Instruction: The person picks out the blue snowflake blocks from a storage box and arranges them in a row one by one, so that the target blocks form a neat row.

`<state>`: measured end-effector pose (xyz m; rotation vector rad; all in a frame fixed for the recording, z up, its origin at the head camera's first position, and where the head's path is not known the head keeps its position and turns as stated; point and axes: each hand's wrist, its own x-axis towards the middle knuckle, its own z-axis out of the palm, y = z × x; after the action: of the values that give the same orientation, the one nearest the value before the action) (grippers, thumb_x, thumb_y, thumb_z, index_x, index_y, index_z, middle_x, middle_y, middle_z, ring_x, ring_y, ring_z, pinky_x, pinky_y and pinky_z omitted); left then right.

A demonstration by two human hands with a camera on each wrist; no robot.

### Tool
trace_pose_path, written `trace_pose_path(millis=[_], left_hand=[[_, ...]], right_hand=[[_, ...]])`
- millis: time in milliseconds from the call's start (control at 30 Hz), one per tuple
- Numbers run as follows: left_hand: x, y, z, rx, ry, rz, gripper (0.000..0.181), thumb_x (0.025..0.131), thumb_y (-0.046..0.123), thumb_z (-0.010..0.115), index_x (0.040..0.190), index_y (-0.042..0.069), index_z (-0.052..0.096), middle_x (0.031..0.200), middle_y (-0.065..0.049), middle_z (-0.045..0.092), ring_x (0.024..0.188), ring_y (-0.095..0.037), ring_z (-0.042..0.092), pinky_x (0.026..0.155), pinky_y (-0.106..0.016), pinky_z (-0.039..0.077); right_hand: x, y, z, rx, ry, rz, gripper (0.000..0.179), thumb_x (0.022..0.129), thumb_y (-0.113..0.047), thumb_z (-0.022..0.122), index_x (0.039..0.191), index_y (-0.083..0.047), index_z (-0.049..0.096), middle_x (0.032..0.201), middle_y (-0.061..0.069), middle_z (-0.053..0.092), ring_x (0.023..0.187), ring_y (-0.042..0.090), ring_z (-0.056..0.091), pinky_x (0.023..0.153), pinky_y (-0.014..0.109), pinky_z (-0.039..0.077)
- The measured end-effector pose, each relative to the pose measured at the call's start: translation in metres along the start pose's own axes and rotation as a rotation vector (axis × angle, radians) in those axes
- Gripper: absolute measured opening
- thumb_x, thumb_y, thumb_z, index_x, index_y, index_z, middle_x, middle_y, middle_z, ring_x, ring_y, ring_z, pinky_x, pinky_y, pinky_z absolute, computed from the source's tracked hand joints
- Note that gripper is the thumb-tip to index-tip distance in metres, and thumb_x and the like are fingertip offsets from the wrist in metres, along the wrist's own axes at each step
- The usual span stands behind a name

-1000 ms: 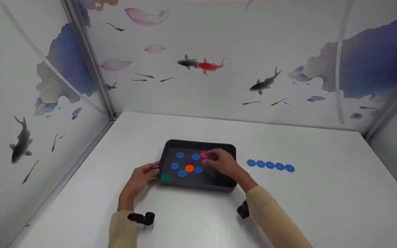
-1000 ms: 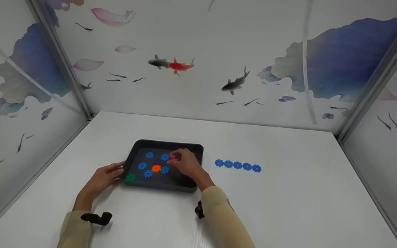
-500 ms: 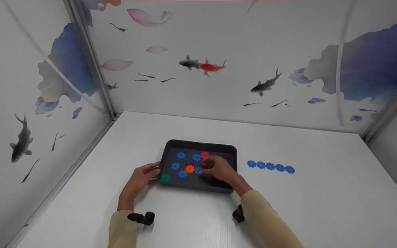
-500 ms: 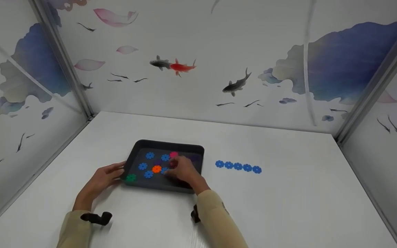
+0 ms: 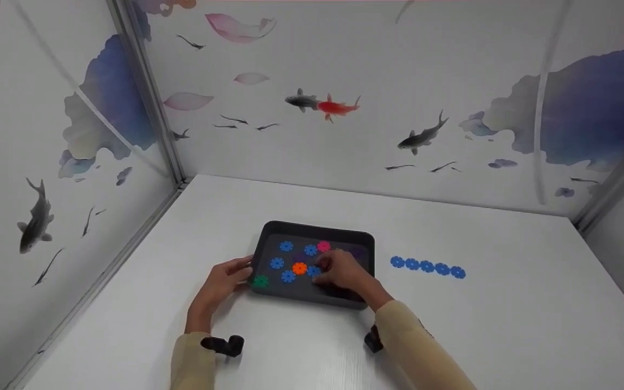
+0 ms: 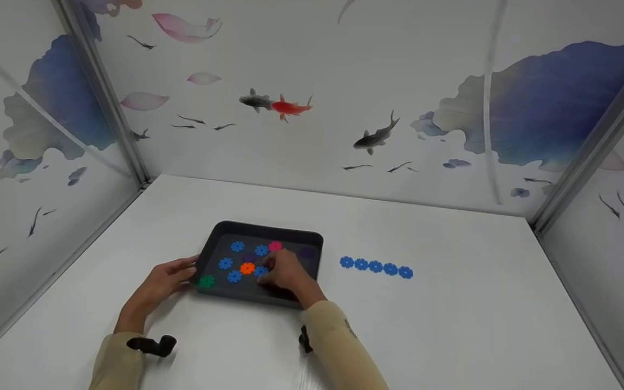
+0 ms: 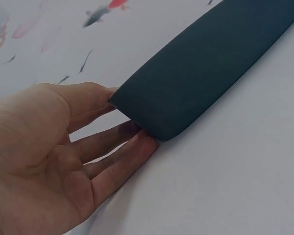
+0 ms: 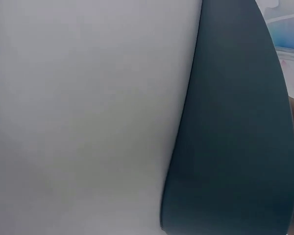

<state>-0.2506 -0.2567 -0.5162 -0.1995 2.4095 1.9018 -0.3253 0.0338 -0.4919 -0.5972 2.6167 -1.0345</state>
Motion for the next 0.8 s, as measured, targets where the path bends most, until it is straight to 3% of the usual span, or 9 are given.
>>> trace_pose_path(millis=[200,400,800], left_hand=[[-0.0013,0.0010,-0.0005,-0.012,-0.004,0.012,0.043,0.101,0.013,0.058,0.144,0.010,0.055,0.148,-0.017,0.054,0.128,-0.031,0.059,0.104,-0.044,0.054],[0.0006,0.0030,0.0005,-0.002,-0.006,0.001,0.043,0.102,0.015,0.057,0.145,0.010,0.054,0.149,-0.017,0.053,0.130,-0.031,0.057,0.107,-0.045,0.051],[-0.0006,-0.0008,-0.0010,-0.018,-0.010,0.001,0.043,0.102,0.014,0.058,0.145,0.009,0.054,0.152,-0.018,0.049,0.134,-0.034,0.054,0.108,-0.045,0.051]], right_hand=[[-0.0007,-0.0025,0.0018,-0.035,-0.003,-0.061,0.040,0.083,-0.023,0.083,0.119,-0.009,0.072,0.104,0.007,0.068,0.089,0.018,0.058,0.089,0.037,0.058],[0.0008,-0.0041,-0.0004,-0.058,0.001,-0.071,0.037,0.085,-0.024,0.082,0.117,-0.009,0.073,0.110,0.008,0.071,0.094,0.019,0.060,0.095,0.040,0.058],[0.0072,-0.0010,-0.0002,-0.076,-0.025,-0.051,0.031,0.087,-0.024,0.080,0.113,-0.010,0.075,0.107,0.006,0.070,0.093,0.019,0.060,0.093,0.037,0.058]])
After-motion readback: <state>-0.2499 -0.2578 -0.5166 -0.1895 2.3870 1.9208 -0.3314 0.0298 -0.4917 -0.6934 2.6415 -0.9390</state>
